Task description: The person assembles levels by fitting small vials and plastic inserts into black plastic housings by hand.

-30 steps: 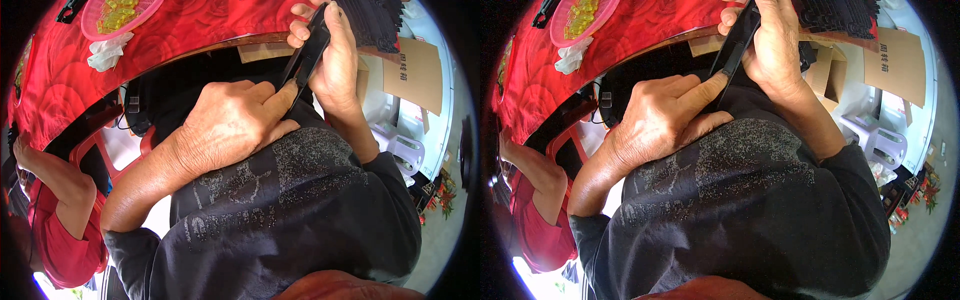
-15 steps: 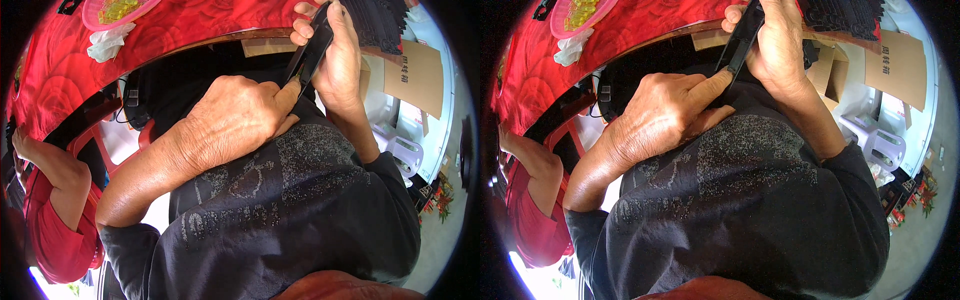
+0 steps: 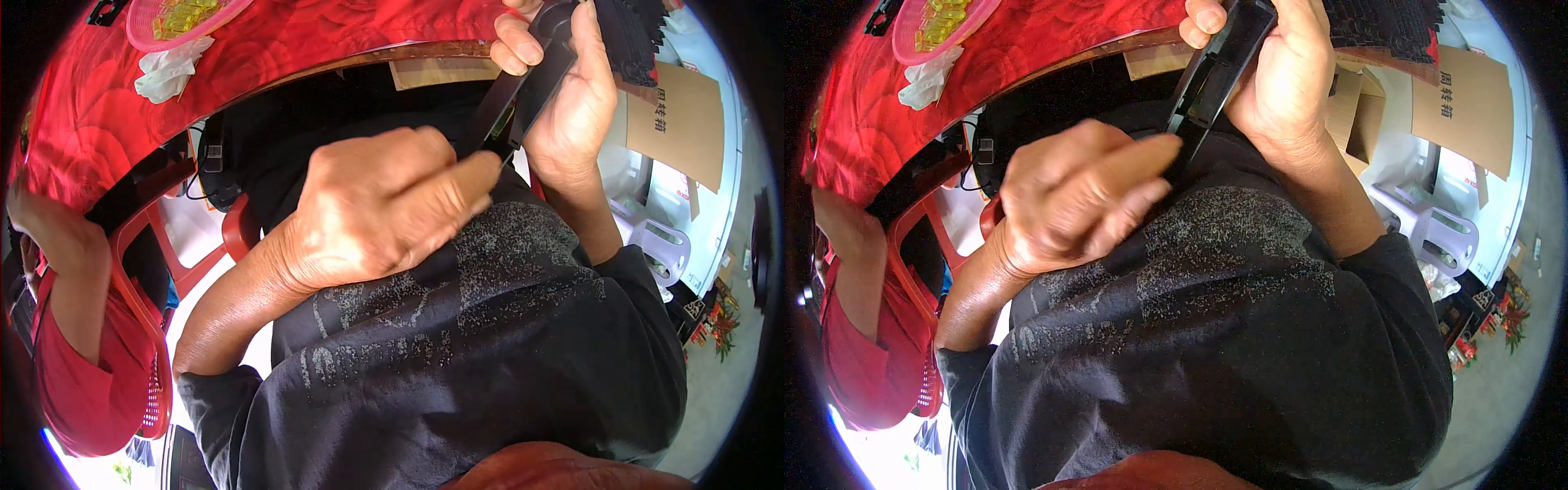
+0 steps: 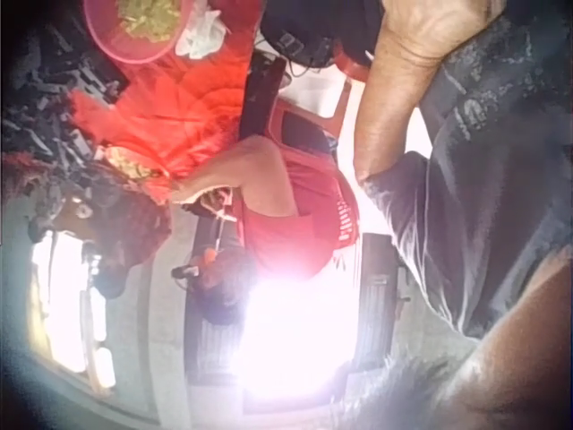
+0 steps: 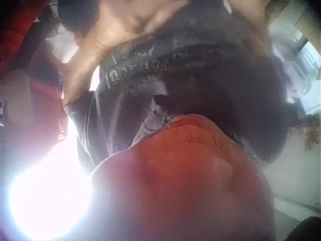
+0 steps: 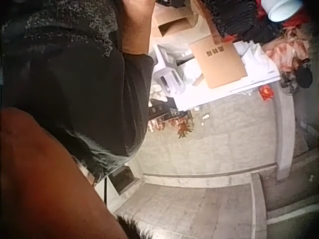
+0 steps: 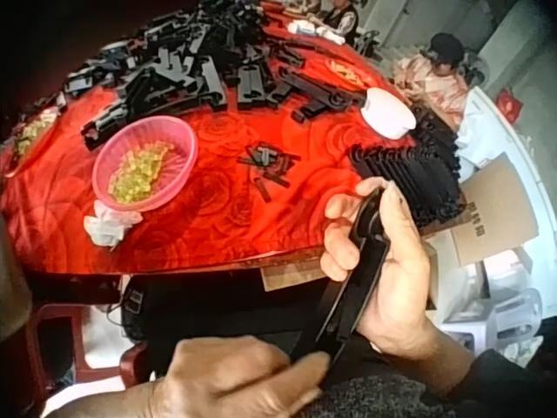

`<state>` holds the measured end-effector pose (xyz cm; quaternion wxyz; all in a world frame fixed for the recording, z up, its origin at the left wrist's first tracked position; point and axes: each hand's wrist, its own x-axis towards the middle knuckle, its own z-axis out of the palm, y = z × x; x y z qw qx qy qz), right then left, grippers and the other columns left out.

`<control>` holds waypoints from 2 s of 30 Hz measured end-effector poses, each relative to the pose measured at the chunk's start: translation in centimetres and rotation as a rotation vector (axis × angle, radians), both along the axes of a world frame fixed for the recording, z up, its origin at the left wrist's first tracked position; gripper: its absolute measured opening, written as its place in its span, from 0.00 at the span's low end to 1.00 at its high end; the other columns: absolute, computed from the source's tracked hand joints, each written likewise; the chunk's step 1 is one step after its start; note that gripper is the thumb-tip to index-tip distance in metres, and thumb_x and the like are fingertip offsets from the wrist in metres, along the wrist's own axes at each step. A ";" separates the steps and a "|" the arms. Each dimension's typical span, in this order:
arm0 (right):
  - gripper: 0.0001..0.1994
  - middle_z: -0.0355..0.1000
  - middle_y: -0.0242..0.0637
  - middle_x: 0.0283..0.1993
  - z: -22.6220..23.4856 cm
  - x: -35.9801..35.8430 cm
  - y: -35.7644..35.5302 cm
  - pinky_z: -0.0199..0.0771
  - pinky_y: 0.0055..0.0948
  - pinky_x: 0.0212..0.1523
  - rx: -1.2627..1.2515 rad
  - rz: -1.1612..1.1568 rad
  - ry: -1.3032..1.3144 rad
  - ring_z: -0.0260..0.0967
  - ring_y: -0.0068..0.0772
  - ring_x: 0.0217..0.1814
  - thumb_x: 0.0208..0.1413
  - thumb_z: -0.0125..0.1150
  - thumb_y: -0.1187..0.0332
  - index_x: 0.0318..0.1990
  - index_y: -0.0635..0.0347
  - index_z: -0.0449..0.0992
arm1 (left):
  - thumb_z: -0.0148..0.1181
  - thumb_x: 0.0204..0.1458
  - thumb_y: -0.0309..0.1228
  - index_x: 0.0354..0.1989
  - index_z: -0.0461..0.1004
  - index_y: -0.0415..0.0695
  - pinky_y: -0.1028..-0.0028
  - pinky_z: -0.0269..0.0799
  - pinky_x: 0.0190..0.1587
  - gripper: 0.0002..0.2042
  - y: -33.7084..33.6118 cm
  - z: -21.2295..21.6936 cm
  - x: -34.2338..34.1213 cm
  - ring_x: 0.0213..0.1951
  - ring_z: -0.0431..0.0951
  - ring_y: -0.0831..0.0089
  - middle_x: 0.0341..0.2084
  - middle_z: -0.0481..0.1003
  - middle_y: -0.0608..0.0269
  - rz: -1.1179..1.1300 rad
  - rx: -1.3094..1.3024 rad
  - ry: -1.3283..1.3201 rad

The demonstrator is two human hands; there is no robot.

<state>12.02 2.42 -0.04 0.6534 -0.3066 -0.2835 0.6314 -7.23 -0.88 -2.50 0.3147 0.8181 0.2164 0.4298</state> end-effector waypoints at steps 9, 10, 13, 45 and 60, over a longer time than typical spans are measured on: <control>0.14 0.72 0.42 0.45 0.7 -0.2 -0.1 0.67 0.25 0.29 -0.009 -0.053 -0.080 0.66 0.25 0.28 0.74 0.40 0.56 0.52 0.54 0.68 | 0.67 0.48 0.20 0.41 0.77 0.33 0.74 0.74 0.31 0.12 0.2 2.0 1.9 0.26 0.78 0.69 0.24 0.75 0.55 0.192 -0.350 -0.053; 0.14 0.72 0.42 0.45 1.0 -0.2 -0.1 0.67 0.25 0.29 -0.006 -0.055 -0.082 0.66 0.25 0.28 0.74 0.40 0.56 0.52 0.54 0.68 | 0.67 0.47 0.20 0.41 0.77 0.33 0.74 0.74 0.31 0.12 0.4 2.4 2.1 0.26 0.79 0.69 0.24 0.75 0.55 0.201 -0.375 -0.007; 0.14 0.72 0.42 0.45 1.8 -0.4 -0.2 0.67 0.25 0.28 -0.018 -0.087 -0.146 0.66 0.25 0.28 0.75 0.40 0.56 0.52 0.54 0.67 | 0.64 0.47 0.19 0.41 0.78 0.33 0.73 0.74 0.31 0.11 0.8 2.9 2.7 0.26 0.79 0.68 0.25 0.76 0.53 0.208 -0.404 0.044; 0.11 0.71 0.47 0.41 -0.3 1.9 5.1 0.69 0.24 0.26 0.708 0.377 0.550 0.66 0.25 0.24 0.74 0.43 0.58 0.53 0.54 0.61 | 0.67 0.47 0.25 0.36 0.72 0.37 0.63 0.75 0.26 0.11 1.4 3.8 6.5 0.24 0.79 0.50 0.22 0.74 0.50 0.230 -0.489 0.033; 0.11 0.70 0.41 0.42 3.5 0.5 -0.2 0.68 0.23 0.27 -0.062 -0.146 -0.250 0.66 0.23 0.26 0.75 0.38 0.58 0.52 0.52 0.64 | 0.64 0.52 0.25 0.48 0.72 0.32 0.64 0.76 0.34 0.17 0.2 1.2 5.2 0.30 0.82 0.51 0.26 0.76 0.43 0.050 -0.672 -0.144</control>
